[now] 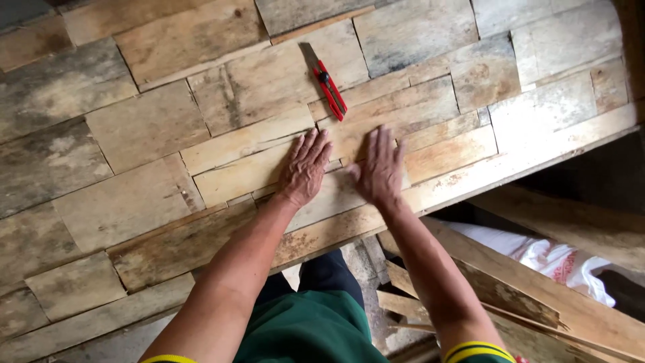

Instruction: Arranging and aligning wooden shingles on a flat surface in a workshop.

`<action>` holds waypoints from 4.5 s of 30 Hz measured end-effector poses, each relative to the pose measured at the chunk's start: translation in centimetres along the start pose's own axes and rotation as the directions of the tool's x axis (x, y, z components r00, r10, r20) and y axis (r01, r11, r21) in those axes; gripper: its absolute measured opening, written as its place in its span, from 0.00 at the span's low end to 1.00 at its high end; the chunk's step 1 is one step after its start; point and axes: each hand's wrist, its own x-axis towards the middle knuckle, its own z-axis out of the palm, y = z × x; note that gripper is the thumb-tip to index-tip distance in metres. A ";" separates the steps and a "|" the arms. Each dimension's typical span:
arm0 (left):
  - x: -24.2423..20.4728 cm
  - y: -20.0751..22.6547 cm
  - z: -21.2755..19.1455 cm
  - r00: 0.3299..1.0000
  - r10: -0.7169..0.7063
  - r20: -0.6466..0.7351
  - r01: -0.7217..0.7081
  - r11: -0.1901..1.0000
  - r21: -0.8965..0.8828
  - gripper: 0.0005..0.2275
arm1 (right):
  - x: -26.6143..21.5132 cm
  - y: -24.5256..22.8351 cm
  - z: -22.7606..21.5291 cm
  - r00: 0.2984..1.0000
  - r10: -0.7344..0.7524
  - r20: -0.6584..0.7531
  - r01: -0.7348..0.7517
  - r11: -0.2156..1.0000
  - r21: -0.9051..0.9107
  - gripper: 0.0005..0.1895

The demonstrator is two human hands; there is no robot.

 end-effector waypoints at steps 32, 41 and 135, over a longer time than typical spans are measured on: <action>-0.3 -0.7 2.2 0.990 -0.024 -0.140 0.001 0.986 -0.165 0.24 | 3.2 -0.7 2.4 0.947 -0.013 -0.320 0.175 0.857 0.485 0.04; -3.2 -3.6 -1.5 0.893 -0.345 -0.289 0.326 0.939 -0.112 0.26 | 9.2 -6.3 1.0 0.789 -0.201 -0.580 0.493 0.770 0.405 0.28; -4.2 -34.8 -8.6 0.921 -0.178 -0.346 0.274 0.928 0.253 0.07 | 7.7 -14.6 2.9 0.882 -0.395 -0.258 0.442 0.883 0.157 0.34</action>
